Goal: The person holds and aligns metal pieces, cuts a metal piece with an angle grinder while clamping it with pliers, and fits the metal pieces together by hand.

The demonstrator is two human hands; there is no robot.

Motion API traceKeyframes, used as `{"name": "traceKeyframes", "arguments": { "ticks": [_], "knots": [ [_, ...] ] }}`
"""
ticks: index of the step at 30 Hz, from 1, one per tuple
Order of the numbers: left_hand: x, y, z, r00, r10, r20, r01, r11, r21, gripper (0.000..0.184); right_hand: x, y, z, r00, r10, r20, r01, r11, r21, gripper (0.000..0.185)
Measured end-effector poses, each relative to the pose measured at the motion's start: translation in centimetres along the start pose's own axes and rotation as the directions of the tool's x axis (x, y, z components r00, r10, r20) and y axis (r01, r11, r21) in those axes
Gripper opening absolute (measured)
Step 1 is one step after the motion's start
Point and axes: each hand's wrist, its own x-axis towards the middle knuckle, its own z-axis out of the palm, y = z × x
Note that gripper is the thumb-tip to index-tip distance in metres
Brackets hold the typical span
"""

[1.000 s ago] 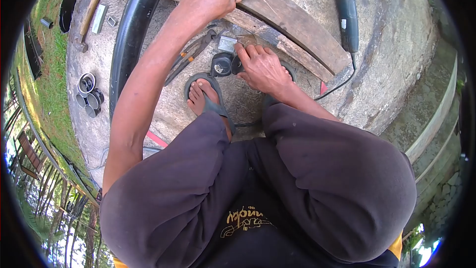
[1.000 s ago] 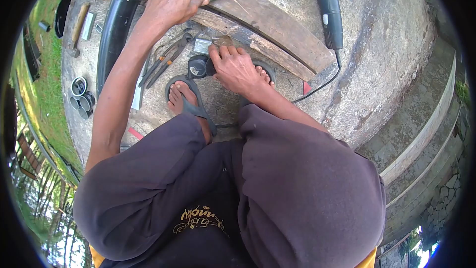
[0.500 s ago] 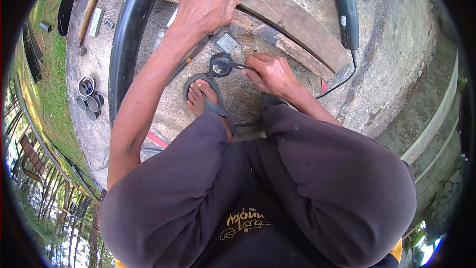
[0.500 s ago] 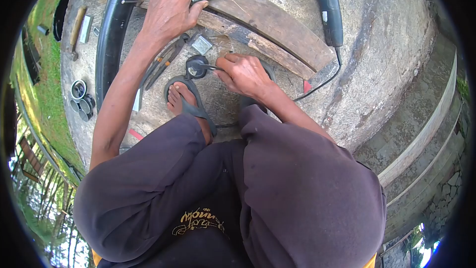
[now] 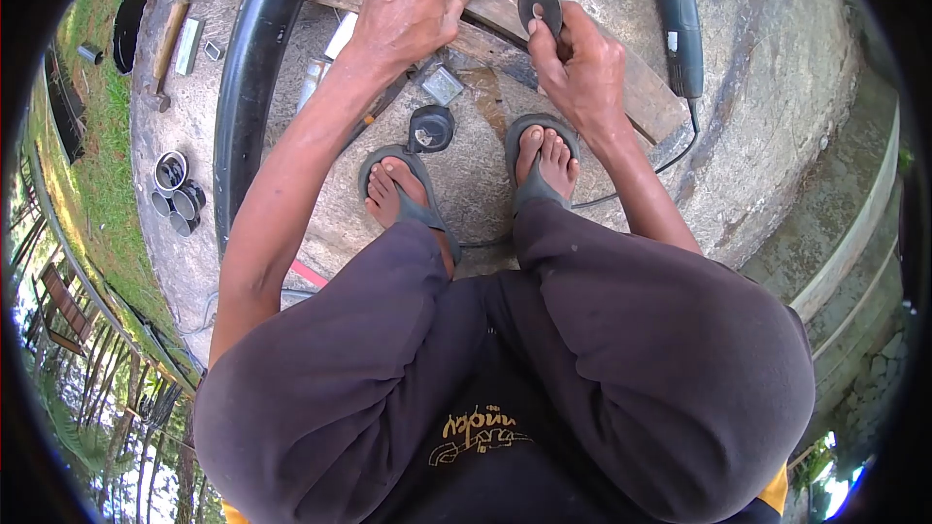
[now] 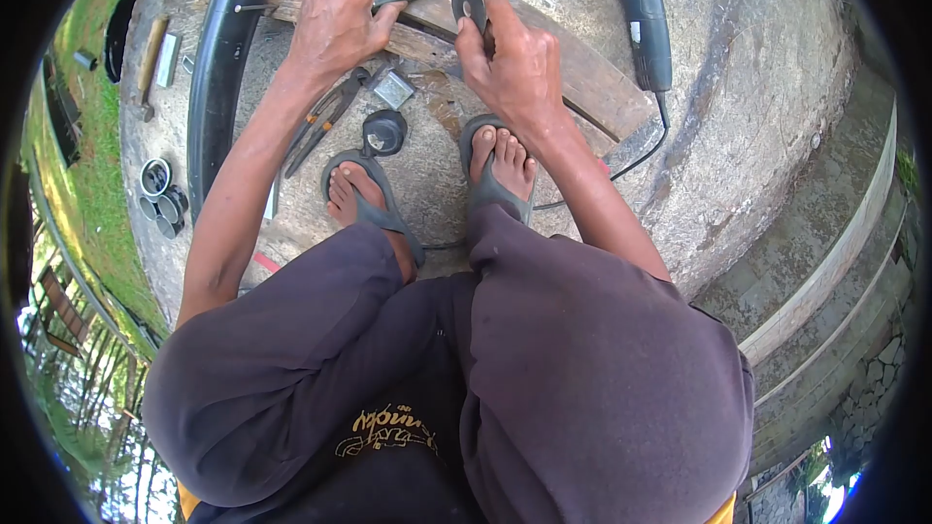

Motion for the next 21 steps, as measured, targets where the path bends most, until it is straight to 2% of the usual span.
{"name": "traceKeyframes", "arguments": {
  "ticks": [3, 9, 12, 15, 21],
  "knots": [
    [-0.4, -0.2, 0.8, 0.999, -0.042, -0.033, 0.037, 0.989, -0.143, 0.044, 1.3, 0.3, 0.4, 0.999, -0.011, -0.033, 0.012, 1.000, 0.008, 0.019],
    [-0.7, 0.2, 1.4, 0.992, -0.123, -0.006, 0.120, 0.980, -0.160, 0.045, 2.5, -0.2, -0.1, 0.999, 0.038, 0.021, -0.037, 0.999, -0.012, 0.021],
    [-1.1, 1.2, 1.8, 0.985, -0.160, -0.070, 0.146, 0.974, -0.176, 0.045, 2.8, 0.0, 0.0, 1.000, 0.020, 0.006, -0.020, 0.999, -0.033, 0.021],
    [-1.4, 2.1, 2.1, 0.976, -0.210, -0.063, 0.194, 0.961, -0.195, 0.045, 3.2, 0.5, -0.2, 1.000, 0.007, -0.008, -0.007, 0.999, -0.050, 0.021],
    [-1.5, 2.6, 2.3, 0.967, -0.217, -0.137, 0.193, 0.967, -0.168, 0.045, 3.6, 1.7, -1.0, 0.999, -0.026, -0.046, 0.023, 0.997, -0.079, 0.021]
  ]
}}
